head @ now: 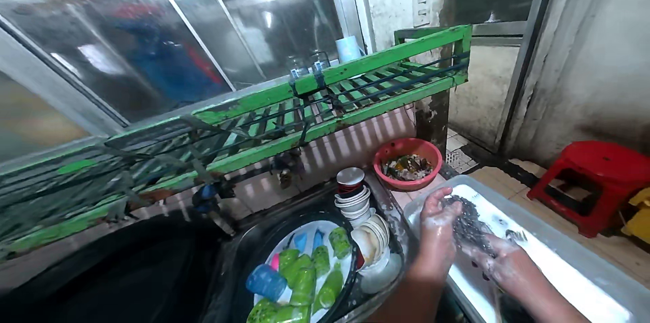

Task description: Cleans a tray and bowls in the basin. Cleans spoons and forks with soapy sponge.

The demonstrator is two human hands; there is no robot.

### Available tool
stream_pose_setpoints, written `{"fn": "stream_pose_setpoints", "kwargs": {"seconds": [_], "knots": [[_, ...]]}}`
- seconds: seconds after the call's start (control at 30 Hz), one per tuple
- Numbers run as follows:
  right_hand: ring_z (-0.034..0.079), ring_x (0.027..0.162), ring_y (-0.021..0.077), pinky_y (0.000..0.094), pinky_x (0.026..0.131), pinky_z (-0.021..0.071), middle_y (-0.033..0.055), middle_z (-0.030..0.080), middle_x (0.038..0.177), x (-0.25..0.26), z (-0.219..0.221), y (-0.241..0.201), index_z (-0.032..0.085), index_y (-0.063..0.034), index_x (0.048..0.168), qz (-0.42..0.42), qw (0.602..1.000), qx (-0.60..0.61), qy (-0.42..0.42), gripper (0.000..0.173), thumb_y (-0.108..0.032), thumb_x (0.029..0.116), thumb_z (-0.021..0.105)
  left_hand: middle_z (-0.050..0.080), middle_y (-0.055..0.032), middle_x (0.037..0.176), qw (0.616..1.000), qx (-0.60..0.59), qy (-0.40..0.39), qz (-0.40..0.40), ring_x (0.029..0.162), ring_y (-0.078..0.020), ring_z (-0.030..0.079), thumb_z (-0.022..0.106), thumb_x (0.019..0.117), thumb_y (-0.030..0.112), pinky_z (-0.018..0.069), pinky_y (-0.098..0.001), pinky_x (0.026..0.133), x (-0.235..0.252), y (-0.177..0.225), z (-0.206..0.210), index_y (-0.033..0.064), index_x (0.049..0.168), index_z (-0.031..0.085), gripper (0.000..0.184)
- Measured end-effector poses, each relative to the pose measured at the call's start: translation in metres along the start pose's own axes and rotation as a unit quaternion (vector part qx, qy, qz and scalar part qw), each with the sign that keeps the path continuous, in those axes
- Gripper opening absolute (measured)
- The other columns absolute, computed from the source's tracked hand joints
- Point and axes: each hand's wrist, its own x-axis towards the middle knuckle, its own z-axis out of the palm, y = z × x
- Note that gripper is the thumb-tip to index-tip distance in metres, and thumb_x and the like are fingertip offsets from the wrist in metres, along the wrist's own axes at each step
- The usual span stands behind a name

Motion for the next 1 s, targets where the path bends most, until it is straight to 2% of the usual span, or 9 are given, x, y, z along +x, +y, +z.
{"fn": "stream_pose_setpoints", "kwargs": {"seconds": [0.17,0.33,0.43,0.5,0.6,0.67,0.77,0.87,1.0], "knots": [[0.066,0.062,0.0161,0.0364,0.062,0.0572,0.0068,0.07,0.079,0.001,-0.011,0.001,0.067,-0.0027,0.118,0.092,0.991,0.098,-0.014,0.029,-0.025,0.0989,0.067,0.054,-0.016,0.143,0.984,0.054,-0.137,-0.102,0.123,-0.0198,0.059,0.052,0.1068,0.019,0.0503,-0.0406,0.103,-0.015,-0.005,-0.007,0.0046,0.156,0.033,0.054],[0.067,0.063,0.0162,0.0358,0.062,0.058,0.0071,0.07,0.08,0.001,-0.015,0.004,0.065,-0.0026,0.121,0.093,0.985,0.143,-0.019,0.033,-0.025,0.0973,0.069,0.068,-0.0143,0.116,0.986,0.074,-0.11,-0.1,0.105,-0.0161,0.066,0.061,0.1033,0.017,0.0542,-0.0348,0.097,-0.019,-0.012,-0.001,-0.0056,0.13,0.056,0.036],[0.072,0.098,0.0293,0.0496,0.088,0.0584,0.0168,0.071,0.116,-0.011,-0.02,0.022,0.052,-0.0035,0.144,0.024,0.994,0.077,-0.07,0.058,-0.032,0.0967,0.067,0.067,-0.0172,0.122,0.993,0.073,-0.044,-0.083,0.11,-0.0203,0.065,0.062,0.1026,0.02,0.0537,-0.0394,0.098,-0.008,-0.008,-0.008,-0.0052,0.131,0.057,0.039],[0.062,0.125,0.0407,0.0612,0.108,0.0463,0.0221,0.06,0.14,-0.029,-0.03,0.037,0.048,-0.0067,0.152,-0.058,0.983,-0.066,-0.162,0.059,-0.029,0.1006,0.065,0.069,-0.0174,0.119,0.991,0.116,-0.015,-0.062,0.107,-0.0207,0.067,0.066,0.1006,0.021,0.0558,-0.0398,0.096,0.003,-0.003,-0.021,-0.0046,0.128,0.061,0.038],[0.04,0.143,0.0487,0.07,0.111,0.035,0.0244,0.047,0.154,-0.041,-0.028,0.074,0.056,-0.0061,0.145,-0.153,0.914,-0.242,-0.288,0.053,-0.018,0.0952,0.07,0.069,-0.0173,0.12,0.969,0.242,-0.007,-0.057,0.113,-0.0206,0.066,0.071,0.0974,0.02,0.0534,-0.0394,0.101,0.01,0.0,-0.034,-0.0029,0.127,0.064,0.038],[0.027,0.151,0.0481,0.072,0.114,0.0275,0.0245,0.03,0.164,-0.048,-0.023,0.075,0.045,-0.0077,0.154,-0.085,0.89,-0.323,-0.309,0.067,-0.016,0.093,0.071,0.068,-0.0193,0.122,0.955,0.288,-0.019,-0.07,0.114,-0.0226,0.066,0.072,0.0963,0.018,0.0528,-0.0403,0.102,0.007,-0.006,-0.032,-0.0038,0.126,0.063,0.038],[0.04,0.143,0.0492,0.0713,0.11,0.0363,0.027,0.043,0.155,-0.039,-0.015,0.08,0.045,-0.0046,0.153,-0.036,0.911,-0.325,-0.25,0.065,-0.013,0.0928,0.07,0.061,-0.0231,0.13,0.939,0.333,-0.029,-0.075,0.121,-0.0284,0.06,0.074,0.0937,0.017,0.0498,-0.042,0.105,0.004,-0.012,-0.027,-0.0059,0.126,0.063,0.041],[0.055,0.129,0.0495,0.0684,0.107,0.0414,0.0311,0.055,0.141,-0.031,-0.026,0.075,0.037,-0.0028,0.157,0.048,0.967,-0.17,-0.182,0.07,-0.013,0.0936,0.066,0.054,-0.0247,0.141,0.914,0.403,-0.019,-0.048,0.132,-0.0304,0.053,0.073,0.0935,0.016,0.0443,-0.0412,0.111,0.003,-0.005,-0.03,-0.0052,0.133,0.061,0.046],[0.065,0.107,0.0181,0.0397,0.092,0.055,0.0159,0.063,0.124,-0.02,-0.018,0.033,0.046,-0.0003,0.145,0.096,0.975,0.192,0.056,0.048,-0.016,0.1008,0.052,0.048,-0.0261,0.149,0.86,0.509,-0.045,0.014,0.137,-0.0341,0.051,0.068,0.0964,0.021,0.0436,-0.0433,0.114,-0.002,-0.009,-0.019,-0.0033,0.144,0.052,0.056]]}}
